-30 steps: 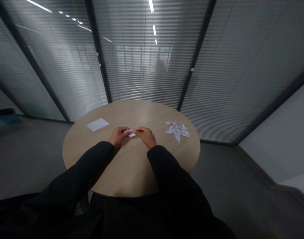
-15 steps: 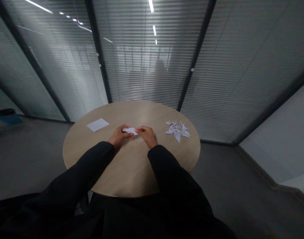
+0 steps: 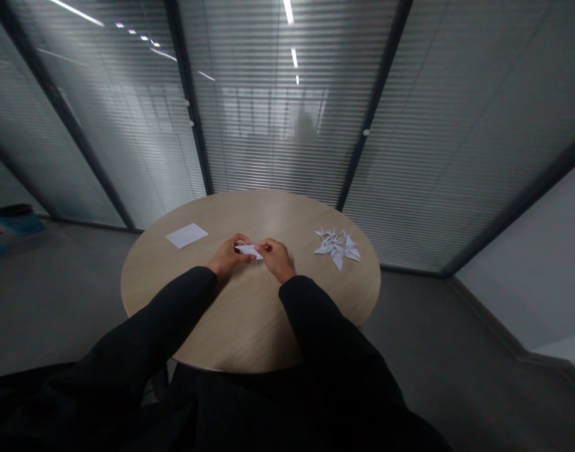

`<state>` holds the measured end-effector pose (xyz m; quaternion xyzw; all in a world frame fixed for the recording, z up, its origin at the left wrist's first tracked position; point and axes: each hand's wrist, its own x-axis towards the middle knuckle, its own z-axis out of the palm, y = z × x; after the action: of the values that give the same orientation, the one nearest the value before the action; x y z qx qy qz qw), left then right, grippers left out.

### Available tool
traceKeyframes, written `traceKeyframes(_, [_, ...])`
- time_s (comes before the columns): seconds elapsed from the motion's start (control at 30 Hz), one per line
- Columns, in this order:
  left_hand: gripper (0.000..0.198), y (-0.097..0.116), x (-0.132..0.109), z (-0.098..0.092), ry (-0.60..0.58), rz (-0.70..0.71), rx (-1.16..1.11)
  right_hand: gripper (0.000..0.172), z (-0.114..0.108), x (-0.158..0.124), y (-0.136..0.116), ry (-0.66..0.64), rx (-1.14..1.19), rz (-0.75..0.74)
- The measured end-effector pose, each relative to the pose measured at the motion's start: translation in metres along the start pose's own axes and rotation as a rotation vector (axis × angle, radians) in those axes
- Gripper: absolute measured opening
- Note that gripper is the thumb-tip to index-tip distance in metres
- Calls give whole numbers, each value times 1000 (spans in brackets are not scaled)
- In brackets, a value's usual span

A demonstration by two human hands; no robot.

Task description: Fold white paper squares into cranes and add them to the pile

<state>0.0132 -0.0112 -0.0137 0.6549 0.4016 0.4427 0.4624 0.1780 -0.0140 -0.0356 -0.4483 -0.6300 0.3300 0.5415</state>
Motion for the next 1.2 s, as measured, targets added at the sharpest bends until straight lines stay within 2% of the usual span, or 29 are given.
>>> traceKeyframes(0.17, [46,1,-1,2,-24,-48,-90,19,0,-1,-2,49,-111,-86])
traceKeyframes(0.33, [45,0,-2,4,-2,-85,-184,23,-1,1,0,31,-102,-111])
traceKeyframes(0.57, [26,-1,0,3,91,-122,-229,30,-2,1,3,38,-43,-73])
traceKeyframes(0.83, [28,-3,2,-1,144,-47,-167,37,-1,0,1,-90,122,153])
traceKeyframes(1.03, [35,-8,3,-3,135,2,-141,31,-2,-5,-10,-198,137,203])
traceKeyframes(1.2, [34,-7,2,-2,152,14,-141,24,-3,-6,-11,-227,123,207])
